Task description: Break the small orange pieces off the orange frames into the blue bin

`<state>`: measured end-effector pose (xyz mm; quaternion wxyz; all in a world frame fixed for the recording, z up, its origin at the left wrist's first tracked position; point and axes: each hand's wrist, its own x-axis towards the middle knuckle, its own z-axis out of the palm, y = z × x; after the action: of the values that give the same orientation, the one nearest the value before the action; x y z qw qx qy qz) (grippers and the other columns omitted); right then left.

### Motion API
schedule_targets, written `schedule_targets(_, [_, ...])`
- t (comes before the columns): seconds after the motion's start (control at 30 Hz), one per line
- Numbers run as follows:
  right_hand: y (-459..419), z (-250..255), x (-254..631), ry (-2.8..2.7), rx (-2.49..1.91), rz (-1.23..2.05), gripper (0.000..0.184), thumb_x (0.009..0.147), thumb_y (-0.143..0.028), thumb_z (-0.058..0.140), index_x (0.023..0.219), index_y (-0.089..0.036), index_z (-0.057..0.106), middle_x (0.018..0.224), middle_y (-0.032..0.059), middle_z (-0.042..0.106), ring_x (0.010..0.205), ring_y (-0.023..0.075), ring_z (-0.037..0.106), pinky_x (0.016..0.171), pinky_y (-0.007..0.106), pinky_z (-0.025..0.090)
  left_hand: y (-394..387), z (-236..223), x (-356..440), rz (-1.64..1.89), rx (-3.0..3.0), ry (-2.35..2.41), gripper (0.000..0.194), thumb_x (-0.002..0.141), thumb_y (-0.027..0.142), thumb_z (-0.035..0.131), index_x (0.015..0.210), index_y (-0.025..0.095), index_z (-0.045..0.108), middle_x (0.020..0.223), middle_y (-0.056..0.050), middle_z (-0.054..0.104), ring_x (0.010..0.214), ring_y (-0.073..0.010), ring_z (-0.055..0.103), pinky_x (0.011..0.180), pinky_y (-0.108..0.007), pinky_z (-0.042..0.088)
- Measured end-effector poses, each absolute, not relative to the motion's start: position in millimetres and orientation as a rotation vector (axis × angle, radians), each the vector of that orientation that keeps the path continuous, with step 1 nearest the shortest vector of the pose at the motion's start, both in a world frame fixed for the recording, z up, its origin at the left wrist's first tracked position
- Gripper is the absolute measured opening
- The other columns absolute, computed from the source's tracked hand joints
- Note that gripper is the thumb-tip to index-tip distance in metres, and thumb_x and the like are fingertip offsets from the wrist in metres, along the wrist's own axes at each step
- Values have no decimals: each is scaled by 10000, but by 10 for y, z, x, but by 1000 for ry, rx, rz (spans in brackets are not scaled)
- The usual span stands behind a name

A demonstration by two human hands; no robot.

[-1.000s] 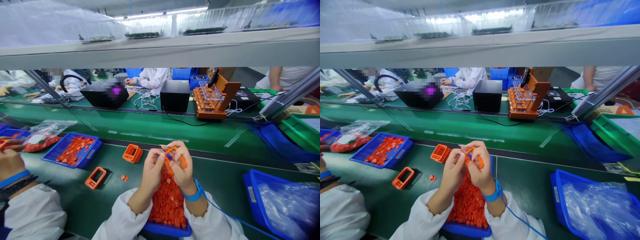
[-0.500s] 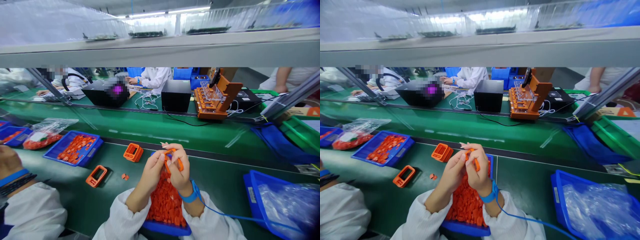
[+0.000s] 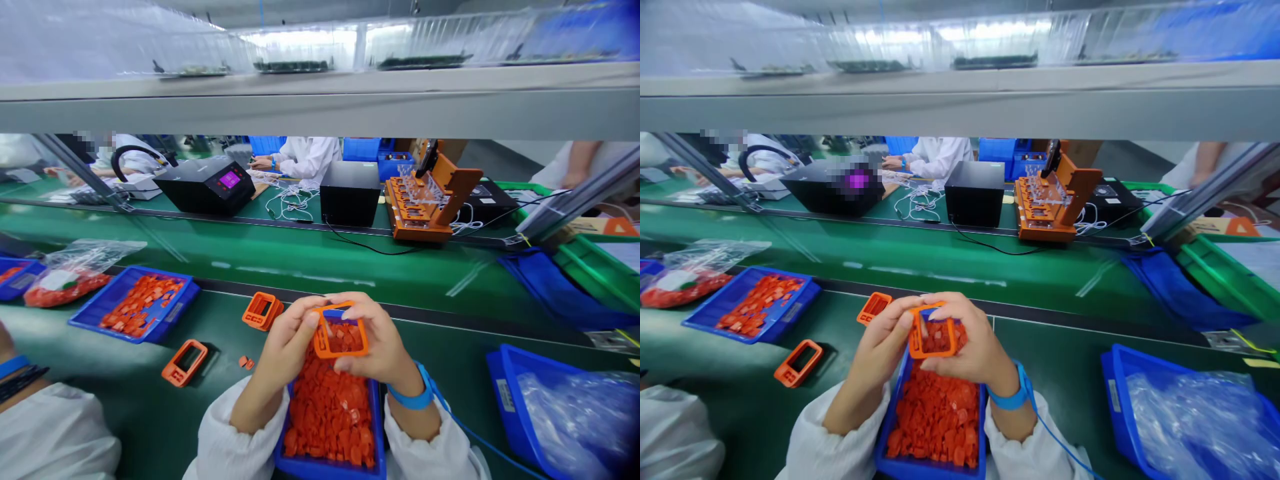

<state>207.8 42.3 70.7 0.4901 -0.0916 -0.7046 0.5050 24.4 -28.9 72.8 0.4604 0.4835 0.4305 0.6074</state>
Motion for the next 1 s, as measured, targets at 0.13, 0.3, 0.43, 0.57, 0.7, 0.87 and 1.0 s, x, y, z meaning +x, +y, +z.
schedule_targets(0.13, [438, 652, 2107, -1603, -228, 1244, 701, 698, -489, 1007, 1309, -446, 666, 1423, 46, 697, 1329, 300, 680, 1122, 491, 565, -436, 802, 260, 1566, 1178, 826, 783, 761, 358, 996, 1475, 332, 674, 1137, -57, 777, 1017, -197, 764, 901, -241, 610])
schedule_targets(0.3, [377, 622, 2048, -1578, -251, 1290, 752, 675, -453, 1024, 1326, -464, 649, 1414, 37, 690, 1324, 283, 670, 1135, 484, 563, -506, 772, 278, 1600, 1188, 873, 817, 712, 195, 1003, 1449, 351, 688, 1158, -54, 783, 1067, -227, 780, 907, -259, 641])
schedule_targets(0.43, [370, 584, 2031, -1549, -284, 1323, 772, 669, -495, 1018, 1340, -435, 641, 1401, 66, 689, 1315, 308, 675, 1134, 529, 569, -518, 757, 250, 1594, 1173, 973, 870, 656, 260, 1037, 1455, 317, 697, 1157, -80, 794, 1072, -289, 789, 916, -340, 674])
schedule_targets(0.57, [375, 564, 2023, -1536, -279, 1327, 796, 638, -501, 1031, 1331, -416, 649, 1379, 74, 696, 1300, 319, 682, 1136, 541, 570, -523, 809, 259, 1610, 1197, 944, 899, 657, 209, 1031, 1480, 334, 690, 1157, -76, 801, 1094, -286, 791, 920, -315, 671])
schedule_targets(0.7, [388, 627, 2024, -1543, -223, 1325, 800, 659, -508, 1014, 1359, -433, 634, 1384, 65, 689, 1291, 318, 683, 1120, 543, 577, -546, 897, 295, 1608, 1234, 1007, 862, 665, 230, 1033, 1450, 365, 704, 1120, -51, 804, 1050, -264, 798, 914, -309, 667])
schedule_targets(0.87, [283, 893, 2113, -1789, -286, 943, 1017, 660, -454, 1038, 1535, -522, 522, 1612, 35, 566, 1538, 368, 498, 1293, 636, 393, -663, 841, 39, 1554, 1399, 1352, 816, 669, 430, 1030, 1400, 266, 707, 1185, -100, 773, 1094, -306, 763, 967, -387, 645])
schedule_targets(1.0, [24, 1091, 2149, -1907, -109, 740, 605, 773, -558, 953, 1309, -498, 678, 1604, -73, 596, 1458, 318, 609, 1313, 543, 426, -894, 625, -568, 1522, 1379, 1859, 780, 681, 615, 946, 1306, 231, 682, 1195, -62, 750, 1007, -281, 725, 836, -382, 635])
